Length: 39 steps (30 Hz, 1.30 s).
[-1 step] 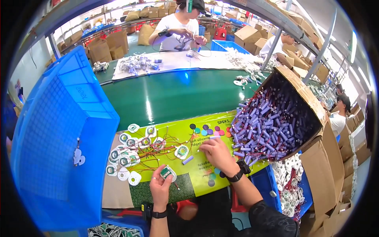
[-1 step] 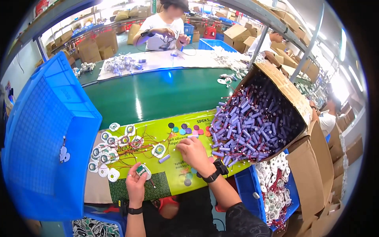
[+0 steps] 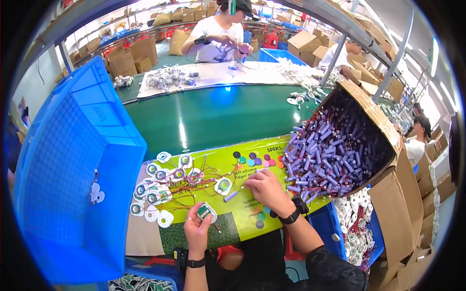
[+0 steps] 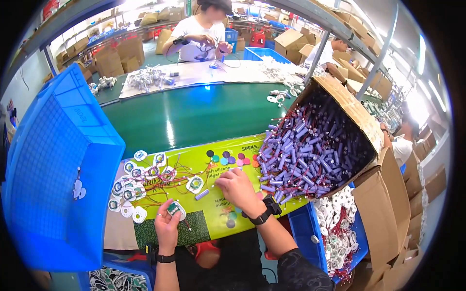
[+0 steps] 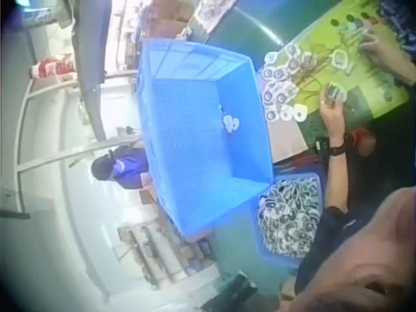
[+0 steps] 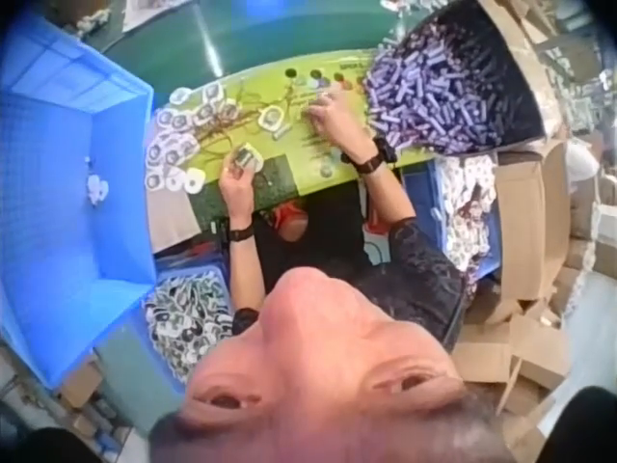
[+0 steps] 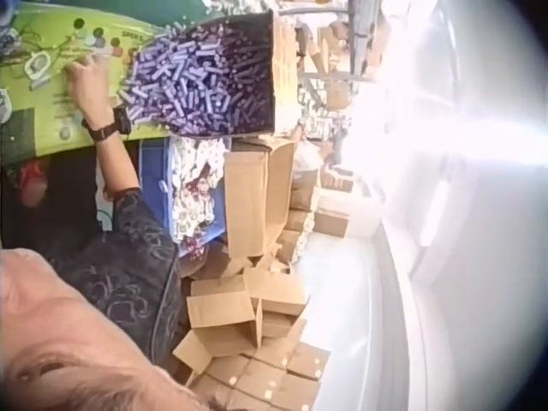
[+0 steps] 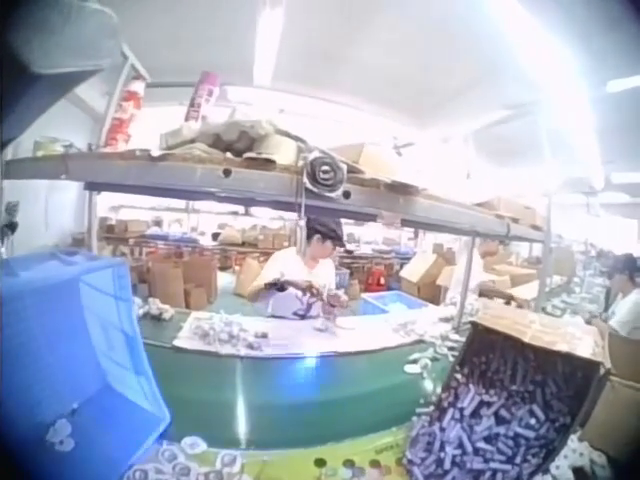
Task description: Assembling small electronic components with wires at a factory workbench.
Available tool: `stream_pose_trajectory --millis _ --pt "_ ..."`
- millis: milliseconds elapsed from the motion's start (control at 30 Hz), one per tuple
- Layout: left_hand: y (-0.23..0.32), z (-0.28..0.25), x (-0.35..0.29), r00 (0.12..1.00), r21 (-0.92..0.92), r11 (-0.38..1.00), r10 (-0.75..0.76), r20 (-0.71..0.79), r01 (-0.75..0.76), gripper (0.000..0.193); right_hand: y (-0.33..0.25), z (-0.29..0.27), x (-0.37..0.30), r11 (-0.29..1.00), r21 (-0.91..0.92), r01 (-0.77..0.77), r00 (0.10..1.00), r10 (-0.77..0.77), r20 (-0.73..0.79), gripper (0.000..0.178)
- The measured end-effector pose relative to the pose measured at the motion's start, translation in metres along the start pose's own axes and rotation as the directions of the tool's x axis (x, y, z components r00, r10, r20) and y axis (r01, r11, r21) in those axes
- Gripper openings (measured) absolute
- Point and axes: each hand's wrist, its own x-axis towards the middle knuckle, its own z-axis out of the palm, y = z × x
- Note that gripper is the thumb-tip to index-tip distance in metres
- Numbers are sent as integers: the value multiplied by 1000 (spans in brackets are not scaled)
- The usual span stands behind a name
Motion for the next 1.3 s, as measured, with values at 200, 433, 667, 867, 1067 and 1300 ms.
stream_pose_trajectory --millis 200,433,667,867,1067,1300 --pt "-1 4 4 1000 24 1000 18 -11 -17 46 -16 19 4 982 172 82 990 -101 103 13" --pt "-4 9 0 994 53 994 102 -28 -101 44 -25 21 0 996 37 84 996 -83 -7 22" --pt "-4 1 -3 997 58 996 66 -32 -64 49 -25 1 -13 797 579 -171 984 164 65 17" --pt "10 12 5 1000 1 1000 -12 -6 12 52 -67 -2 -12 615 650 -445 894 260 366 11" --pt "4 6 0 999 -4 1000 -10 38 11 50 -83 25 -12 534 712 -455 891 271 366 14" --pt "5 9 1 995 -9 996 87 50 -87 40 -83 20 -8 707 627 -327 945 229 235 10"
